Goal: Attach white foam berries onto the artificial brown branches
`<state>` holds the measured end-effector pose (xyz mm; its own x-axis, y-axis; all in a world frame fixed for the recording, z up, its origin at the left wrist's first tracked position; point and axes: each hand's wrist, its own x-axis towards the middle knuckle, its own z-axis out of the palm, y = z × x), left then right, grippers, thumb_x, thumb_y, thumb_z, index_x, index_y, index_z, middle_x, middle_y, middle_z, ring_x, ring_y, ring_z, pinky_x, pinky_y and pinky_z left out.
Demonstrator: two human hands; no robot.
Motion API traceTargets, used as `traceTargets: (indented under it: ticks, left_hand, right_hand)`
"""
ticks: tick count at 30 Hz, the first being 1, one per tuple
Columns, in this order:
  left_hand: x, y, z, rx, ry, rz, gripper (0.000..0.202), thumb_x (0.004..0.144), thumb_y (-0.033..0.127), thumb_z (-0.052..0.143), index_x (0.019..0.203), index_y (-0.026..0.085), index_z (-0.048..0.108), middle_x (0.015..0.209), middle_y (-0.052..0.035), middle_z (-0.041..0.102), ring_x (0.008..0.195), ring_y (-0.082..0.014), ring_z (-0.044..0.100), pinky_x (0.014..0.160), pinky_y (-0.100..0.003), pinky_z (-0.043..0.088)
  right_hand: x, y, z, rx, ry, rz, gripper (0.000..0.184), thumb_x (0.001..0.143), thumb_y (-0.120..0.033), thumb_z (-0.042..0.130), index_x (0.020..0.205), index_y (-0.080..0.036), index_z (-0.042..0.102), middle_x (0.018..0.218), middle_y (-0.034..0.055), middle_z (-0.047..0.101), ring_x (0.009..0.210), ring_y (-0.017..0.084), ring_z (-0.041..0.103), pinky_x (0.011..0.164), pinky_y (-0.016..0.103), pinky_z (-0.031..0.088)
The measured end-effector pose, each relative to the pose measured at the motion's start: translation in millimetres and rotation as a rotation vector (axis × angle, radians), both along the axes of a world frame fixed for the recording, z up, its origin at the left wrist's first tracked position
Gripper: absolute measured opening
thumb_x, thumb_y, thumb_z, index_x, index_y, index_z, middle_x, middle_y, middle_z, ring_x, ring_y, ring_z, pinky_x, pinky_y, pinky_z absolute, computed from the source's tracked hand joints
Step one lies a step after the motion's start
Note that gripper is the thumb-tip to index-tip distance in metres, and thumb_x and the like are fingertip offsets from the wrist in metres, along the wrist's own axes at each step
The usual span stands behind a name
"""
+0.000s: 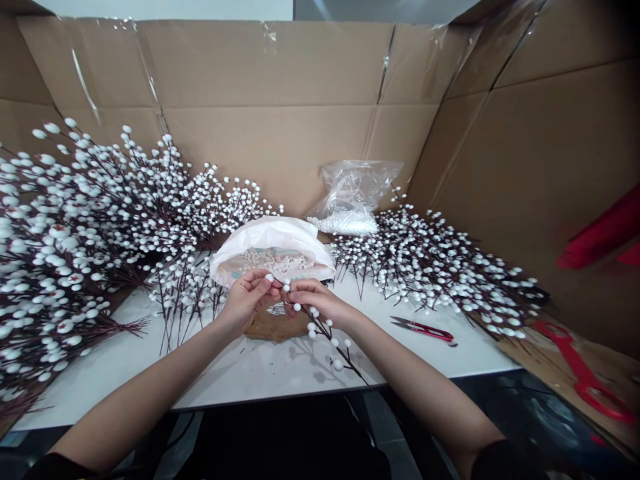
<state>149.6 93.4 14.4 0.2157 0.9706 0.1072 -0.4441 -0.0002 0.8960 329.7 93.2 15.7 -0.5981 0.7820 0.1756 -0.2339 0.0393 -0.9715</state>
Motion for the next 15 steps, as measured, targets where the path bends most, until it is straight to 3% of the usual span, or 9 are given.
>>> traceTargets:
  ticks: [8, 15]
  left_hand:
    - [-0.4, 0.6, -1.2, -0.008, 0.013, 0.004, 0.037, 0.063, 0.034, 0.08, 0.087, 0.014, 0.06, 0.071, 0.0, 0.069, 0.059, -0.0075, 0.064, 0.063, -0.019, 0.055]
    - [-0.1, 0.7, -0.9, 0.0, 0.01, 0.004, 0.035, 0.064, 0.033, 0.079, 0.087, 0.014, 0.06, 0.072, 0.0, 0.069, 0.059, -0.0068, 0.063, 0.062, -0.018, 0.055]
  right_hand:
    - [0.3, 0.3, -1.1, -0.002, -0.027, 0.007, 0.018, 0.075, -0.029, 0.063, 0.062, -0.017, 0.06, 0.063, -0.0019, 0.056, 0.058, 0.013, 0.05, 0.059, 0.026, 0.039]
    - [0.4, 1.6, -3.6, -0.028, -0.016, 0.022, 0.017, 0.075, -0.026, 0.062, 0.061, -0.017, 0.058, 0.063, -0.0016, 0.057, 0.062, 0.014, 0.056, 0.06, 0.026, 0.039]
